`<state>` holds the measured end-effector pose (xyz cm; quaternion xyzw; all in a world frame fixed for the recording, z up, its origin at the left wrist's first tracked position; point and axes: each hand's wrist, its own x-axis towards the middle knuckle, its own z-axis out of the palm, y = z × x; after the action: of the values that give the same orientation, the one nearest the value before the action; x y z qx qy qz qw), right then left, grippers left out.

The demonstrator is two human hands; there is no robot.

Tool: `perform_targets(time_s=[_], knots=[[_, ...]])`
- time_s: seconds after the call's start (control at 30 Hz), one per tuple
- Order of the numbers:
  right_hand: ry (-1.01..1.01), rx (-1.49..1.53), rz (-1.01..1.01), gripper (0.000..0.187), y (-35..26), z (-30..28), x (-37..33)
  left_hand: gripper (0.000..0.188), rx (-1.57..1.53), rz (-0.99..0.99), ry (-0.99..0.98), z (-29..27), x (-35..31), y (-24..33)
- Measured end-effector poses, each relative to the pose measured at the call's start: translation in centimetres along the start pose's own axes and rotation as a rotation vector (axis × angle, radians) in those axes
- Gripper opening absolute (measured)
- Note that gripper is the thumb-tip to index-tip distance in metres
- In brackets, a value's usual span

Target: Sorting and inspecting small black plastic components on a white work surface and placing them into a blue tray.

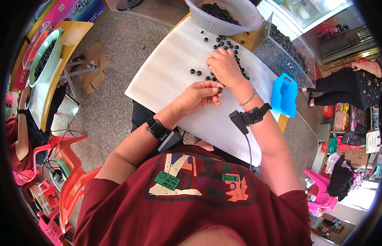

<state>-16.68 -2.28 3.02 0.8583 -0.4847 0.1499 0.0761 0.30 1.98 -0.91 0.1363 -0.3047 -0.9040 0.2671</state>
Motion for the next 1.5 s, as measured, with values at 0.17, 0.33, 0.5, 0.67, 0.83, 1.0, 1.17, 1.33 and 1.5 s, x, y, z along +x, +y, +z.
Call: perform_targets(time_s=[0.17, 0.33, 0.5, 0.67, 0.83, 1.0, 1.17, 1.33, 1.5], knots=[[0.099, 0.413, 0.131, 0.008, 0.6, -1.2, 0.2, 0.023, -0.073, 0.031, 0.011, -0.2, 0.0, 0.2], [0.254, 1.145, 0.674, 0.019, -2.2, -3.5, -4.5, 0.022, -0.169, 0.073, 0.036, -0.3, -0.1, 0.1], [0.335, 1.273, 0.750, 0.017, -5.0, -4.0, -7.0, 0.022, -0.127, 0.075, 0.046, -0.1, 0.0, 0.2], [0.375, 1.206, 0.645, 0.015, -6.1, -3.5, -7.3, 0.020, -0.079, 0.084, 0.043, -0.2, 0.0, 0.1], [0.361, 1.063, 0.646, 0.014, -6.1, -3.2, -7.8, 0.019, -0.046, 0.089, 0.049, -0.2, 0.2, -0.2], [0.360, 1.099, 0.670, 0.014, -6.4, -3.2, -8.2, 0.020, 0.010, 0.099, 0.061, -0.1, 0.2, -0.3], [0.346, 1.011, 0.660, 0.014, -6.8, -3.5, -8.3, 0.021, 0.053, 0.106, 0.074, 0.2, 0.2, -0.4], [0.397, 0.683, 0.507, 0.013, -6.8, -3.4, -8.4, 0.021, 0.109, 0.098, 0.099, 0.3, 0.1, -0.5], [0.395, 0.446, 0.416, 0.018, -7.1, -3.5, -8.5, 0.022, 0.197, 0.116, 0.115, 0.2, 0.1, -0.8]])
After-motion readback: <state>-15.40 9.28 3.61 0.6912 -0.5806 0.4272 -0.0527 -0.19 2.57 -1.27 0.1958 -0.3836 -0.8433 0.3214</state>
